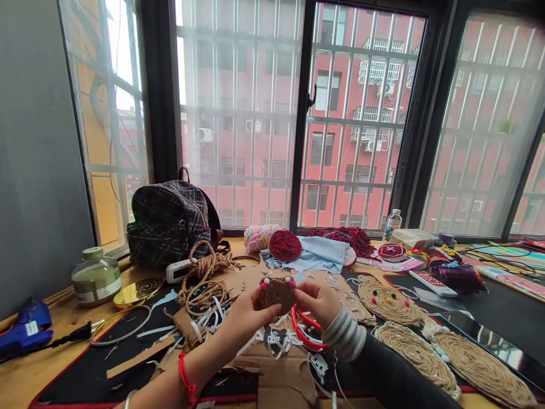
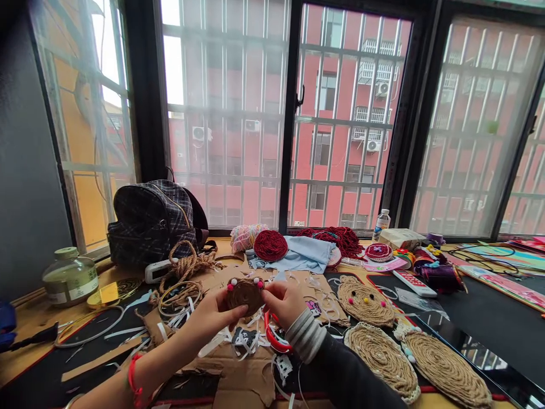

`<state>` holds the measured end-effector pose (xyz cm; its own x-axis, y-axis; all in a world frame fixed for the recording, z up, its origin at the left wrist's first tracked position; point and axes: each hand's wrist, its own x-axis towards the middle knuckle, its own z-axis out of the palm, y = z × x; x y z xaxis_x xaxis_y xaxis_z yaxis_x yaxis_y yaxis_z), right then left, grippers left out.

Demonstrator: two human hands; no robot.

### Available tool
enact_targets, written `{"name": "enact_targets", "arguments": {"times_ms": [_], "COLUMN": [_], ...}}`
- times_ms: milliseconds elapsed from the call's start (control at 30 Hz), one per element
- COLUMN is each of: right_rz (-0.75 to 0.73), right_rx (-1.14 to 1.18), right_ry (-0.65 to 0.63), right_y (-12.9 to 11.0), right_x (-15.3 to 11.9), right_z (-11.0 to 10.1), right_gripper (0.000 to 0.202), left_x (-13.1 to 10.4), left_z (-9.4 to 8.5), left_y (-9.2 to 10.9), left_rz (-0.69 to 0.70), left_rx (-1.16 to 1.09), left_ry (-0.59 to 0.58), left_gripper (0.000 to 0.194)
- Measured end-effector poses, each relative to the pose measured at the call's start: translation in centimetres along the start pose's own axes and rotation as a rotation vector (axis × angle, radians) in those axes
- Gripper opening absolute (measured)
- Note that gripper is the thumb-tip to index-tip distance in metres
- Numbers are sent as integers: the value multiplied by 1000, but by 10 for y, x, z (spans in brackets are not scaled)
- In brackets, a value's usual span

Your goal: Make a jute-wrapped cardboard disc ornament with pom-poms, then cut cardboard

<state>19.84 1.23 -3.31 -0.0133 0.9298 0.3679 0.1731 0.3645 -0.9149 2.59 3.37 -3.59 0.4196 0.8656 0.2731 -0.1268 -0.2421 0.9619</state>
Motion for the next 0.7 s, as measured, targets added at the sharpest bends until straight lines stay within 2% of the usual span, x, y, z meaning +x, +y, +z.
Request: {"name": "enact_targets", "arguments": {"times_ms": [200,433,567,700], "right_rz": [35,-197,-232,-352], "right_rx": [-8,-417,-484,-609], "right_ry": [-17,205,205,223], "right_y": [-2,-8,-4,0], "right_x": [-1,-8,-8,-7], "right_z": [-1,-1,2,0], "right_gripper": [44,21,17,18], "left_x": [1,0,1,3], "left_z": [1,1,1,0], "left_y": [-2,-2,-5,-5], "left_rz": [-27,5,-1,-29], "left_rx": [3,25,46,46], "left_ry": [29,17,11,-17], "left_gripper": [26,31,32,32]}}
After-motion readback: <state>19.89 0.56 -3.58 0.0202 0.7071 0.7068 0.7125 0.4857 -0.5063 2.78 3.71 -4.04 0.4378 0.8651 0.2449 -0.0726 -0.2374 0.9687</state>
